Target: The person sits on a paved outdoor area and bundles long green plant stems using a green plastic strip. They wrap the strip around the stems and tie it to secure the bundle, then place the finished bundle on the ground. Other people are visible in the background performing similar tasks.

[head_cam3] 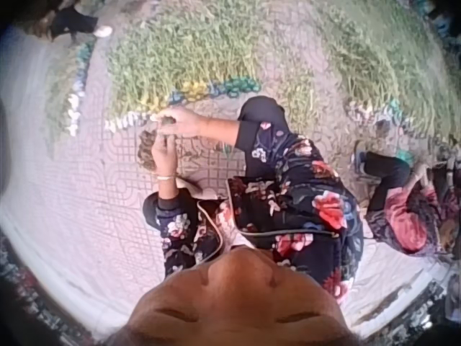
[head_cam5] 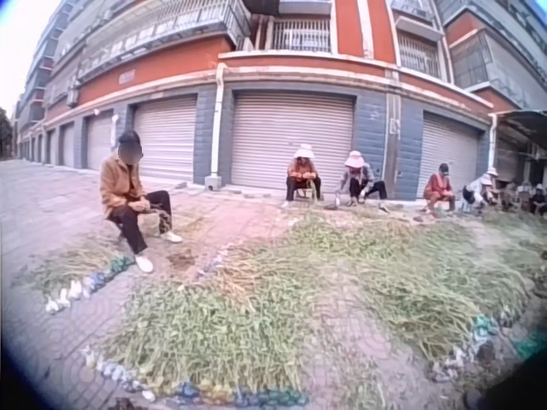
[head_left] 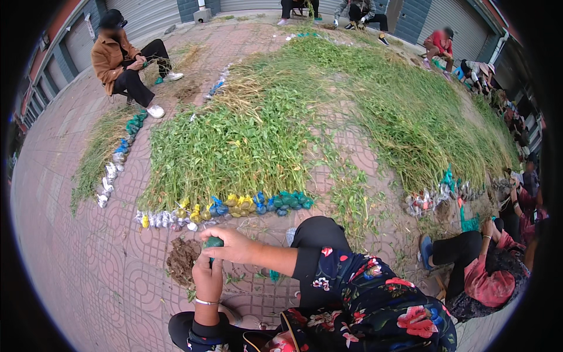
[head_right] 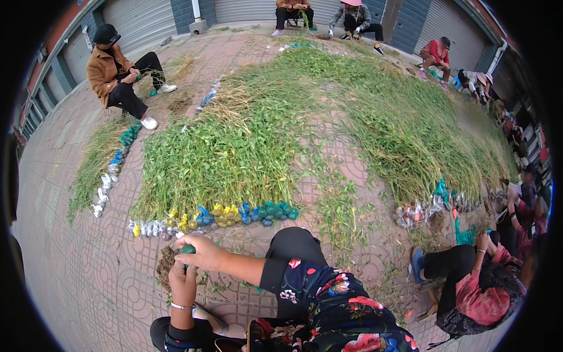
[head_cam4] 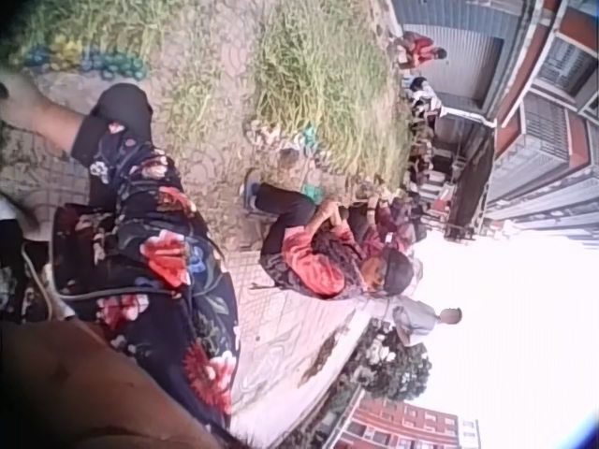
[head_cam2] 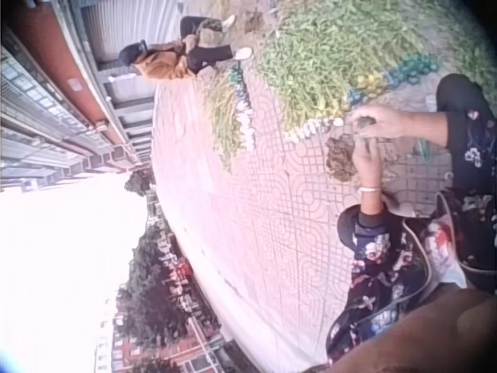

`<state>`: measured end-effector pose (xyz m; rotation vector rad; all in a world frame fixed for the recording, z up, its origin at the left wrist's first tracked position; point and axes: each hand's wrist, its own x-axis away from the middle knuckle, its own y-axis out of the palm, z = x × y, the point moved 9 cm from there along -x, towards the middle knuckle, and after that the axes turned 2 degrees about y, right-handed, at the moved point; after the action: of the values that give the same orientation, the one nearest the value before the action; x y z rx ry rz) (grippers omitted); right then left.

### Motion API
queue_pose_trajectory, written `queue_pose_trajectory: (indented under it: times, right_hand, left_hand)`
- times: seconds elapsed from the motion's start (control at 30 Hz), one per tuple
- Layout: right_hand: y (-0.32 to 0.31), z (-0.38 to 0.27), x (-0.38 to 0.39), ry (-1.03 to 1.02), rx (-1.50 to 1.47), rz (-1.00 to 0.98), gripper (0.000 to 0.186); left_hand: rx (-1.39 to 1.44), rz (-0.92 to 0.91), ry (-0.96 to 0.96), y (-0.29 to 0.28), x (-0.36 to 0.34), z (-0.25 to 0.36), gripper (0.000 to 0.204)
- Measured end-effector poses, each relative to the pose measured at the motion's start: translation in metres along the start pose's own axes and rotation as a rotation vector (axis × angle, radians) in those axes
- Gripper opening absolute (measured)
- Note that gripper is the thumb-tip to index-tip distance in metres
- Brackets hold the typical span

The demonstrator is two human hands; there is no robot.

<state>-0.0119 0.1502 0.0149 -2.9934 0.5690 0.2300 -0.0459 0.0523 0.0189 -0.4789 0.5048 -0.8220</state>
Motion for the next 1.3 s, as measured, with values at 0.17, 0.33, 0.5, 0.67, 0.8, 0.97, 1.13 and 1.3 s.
queue_pose_trajectory:
  times: [0.17, 0.33, 0.5, 0.67, 0.8, 0.97, 1.13, 1.3]
  right_hand:
    - [0.002, 0.007, 0.003, -0.012, 0.094, 0.087, 0.034]
    - [0.002, 0.002, 0.005, -0.049, 0.158, 0.090, 0.033]
    - [0.004, -0.003, 0.004, -0.002, 0.124, 0.051, 0.030]
    - [0.008, -0.010, 0.007, 0.009, 0.285, -0.015, 0.029]
    - [0.010, -0.001, 0.005, -0.035, 0.313, 0.024, 0.030]
    - [0.011, -0.001, 0.005, 0.028, 0.254, 0.011, 0.028]
    - [0.010, -0.006, 0.005, 0.037, 0.284, -0.017, 0.029]
    - [0.005, -0.016, 0.006, -0.097, 0.328, 0.078, 0.030]
  left_hand:
    - [0.041, -0.128, -0.076, 0.012, 0.003, -0.009, 0.012]
    - [0.303, -0.303, -0.286, 0.027, 0.010, -0.024, 0.015]
    - [0.505, -0.338, -0.332, 0.026, 0.012, -0.018, 0.021]
    - [0.492, -0.377, -0.326, 0.029, 0.015, -0.026, 0.022]
    - [0.494, -0.381, -0.329, 0.032, 0.015, -0.029, 0.024]
    - [0.467, -0.389, -0.331, 0.030, 0.014, -0.025, 0.026]
    - [0.487, -0.339, -0.341, 0.028, 0.012, -0.025, 0.025]
    - [0.418, -0.340, -0.318, 0.025, 0.009, -0.026, 0.023]
